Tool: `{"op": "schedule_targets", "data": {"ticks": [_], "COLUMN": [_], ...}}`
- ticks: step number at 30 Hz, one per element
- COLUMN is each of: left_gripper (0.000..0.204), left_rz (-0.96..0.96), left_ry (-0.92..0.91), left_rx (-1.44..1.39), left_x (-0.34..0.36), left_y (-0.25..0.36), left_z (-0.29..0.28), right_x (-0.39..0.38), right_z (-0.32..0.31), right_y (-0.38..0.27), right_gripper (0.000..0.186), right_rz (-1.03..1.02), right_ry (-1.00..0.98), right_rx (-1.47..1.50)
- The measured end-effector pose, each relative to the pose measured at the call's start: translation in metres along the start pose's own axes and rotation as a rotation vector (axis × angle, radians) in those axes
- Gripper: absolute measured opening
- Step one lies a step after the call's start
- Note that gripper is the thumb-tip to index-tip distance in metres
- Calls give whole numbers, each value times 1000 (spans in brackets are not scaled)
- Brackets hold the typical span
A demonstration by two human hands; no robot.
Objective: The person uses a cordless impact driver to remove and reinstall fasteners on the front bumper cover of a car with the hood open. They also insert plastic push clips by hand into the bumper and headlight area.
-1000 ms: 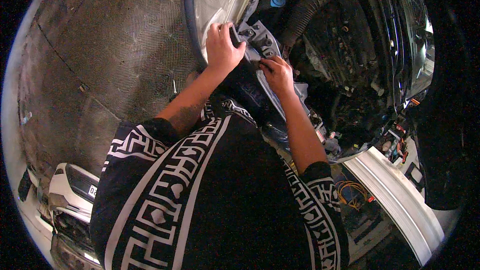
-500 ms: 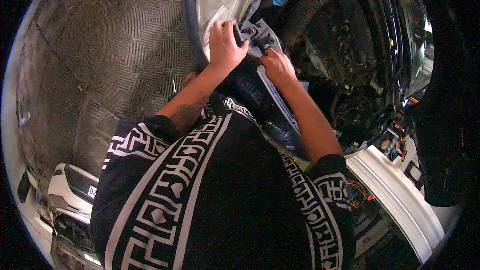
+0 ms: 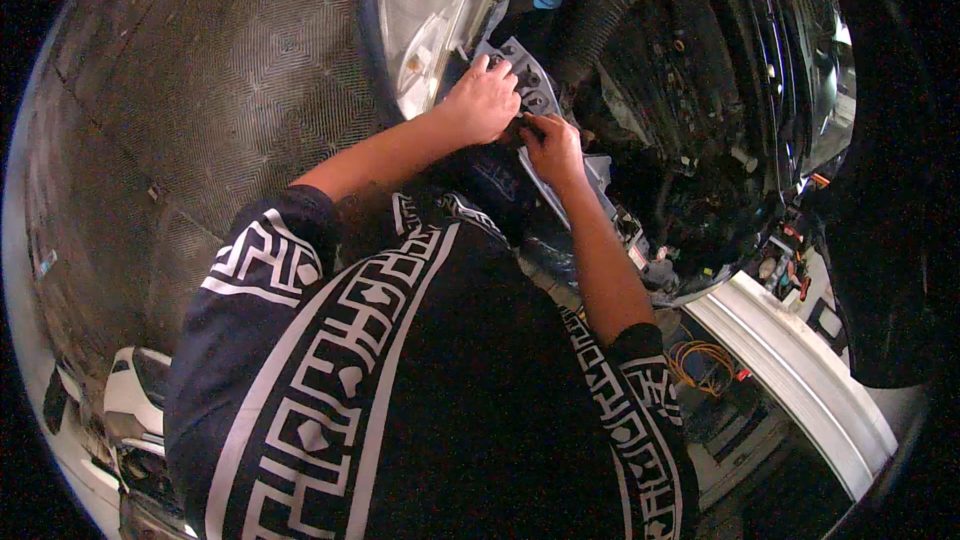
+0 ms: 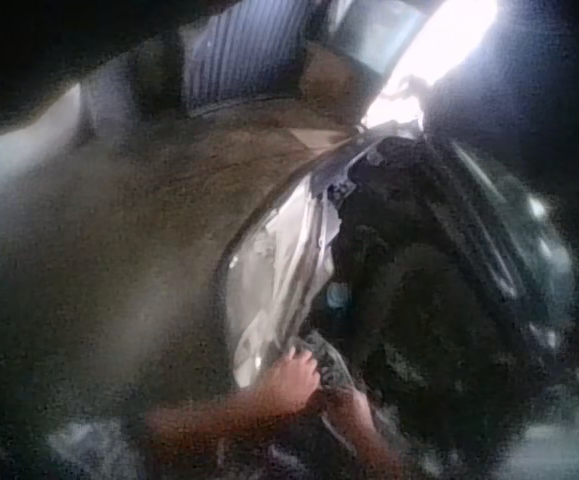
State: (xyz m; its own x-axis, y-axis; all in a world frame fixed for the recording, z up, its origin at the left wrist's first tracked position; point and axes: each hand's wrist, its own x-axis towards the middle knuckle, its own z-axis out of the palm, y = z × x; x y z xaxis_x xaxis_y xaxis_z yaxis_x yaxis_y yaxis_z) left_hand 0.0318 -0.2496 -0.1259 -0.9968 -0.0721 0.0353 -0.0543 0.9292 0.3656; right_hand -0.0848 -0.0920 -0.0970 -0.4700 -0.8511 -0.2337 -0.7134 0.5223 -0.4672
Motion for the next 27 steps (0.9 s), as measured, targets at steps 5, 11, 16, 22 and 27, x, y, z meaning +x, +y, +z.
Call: {"op": "schedule_targets", "data": {"ticks": [5, 11, 16, 22, 27], "left_gripper": [16, 17, 17, 19, 22], "left_rz": [92, 87, 84, 75, 78], "left_ry": [143, 219, 205, 209, 172], "left_rx": [-41, -88, -117, -116, -122], "left_x": [3, 3, 4, 6, 7], "left_y": [-15, -16, -18, -18, -18], "left_z": [15, 28, 28, 35, 35], "right_x": [7, 12, 23, 26, 20], "right_z": [7, 8, 4, 8, 23], "right_y": [-16, -43, -56, -58, -52], "right_gripper": [14, 12, 13, 12, 11], "right_rz": [-58, -10, -84, 22, 101], "right_ry": [-34, -97, -203, -169, -76], "right_rx": [-264, -474, -563, -552, -528]}}
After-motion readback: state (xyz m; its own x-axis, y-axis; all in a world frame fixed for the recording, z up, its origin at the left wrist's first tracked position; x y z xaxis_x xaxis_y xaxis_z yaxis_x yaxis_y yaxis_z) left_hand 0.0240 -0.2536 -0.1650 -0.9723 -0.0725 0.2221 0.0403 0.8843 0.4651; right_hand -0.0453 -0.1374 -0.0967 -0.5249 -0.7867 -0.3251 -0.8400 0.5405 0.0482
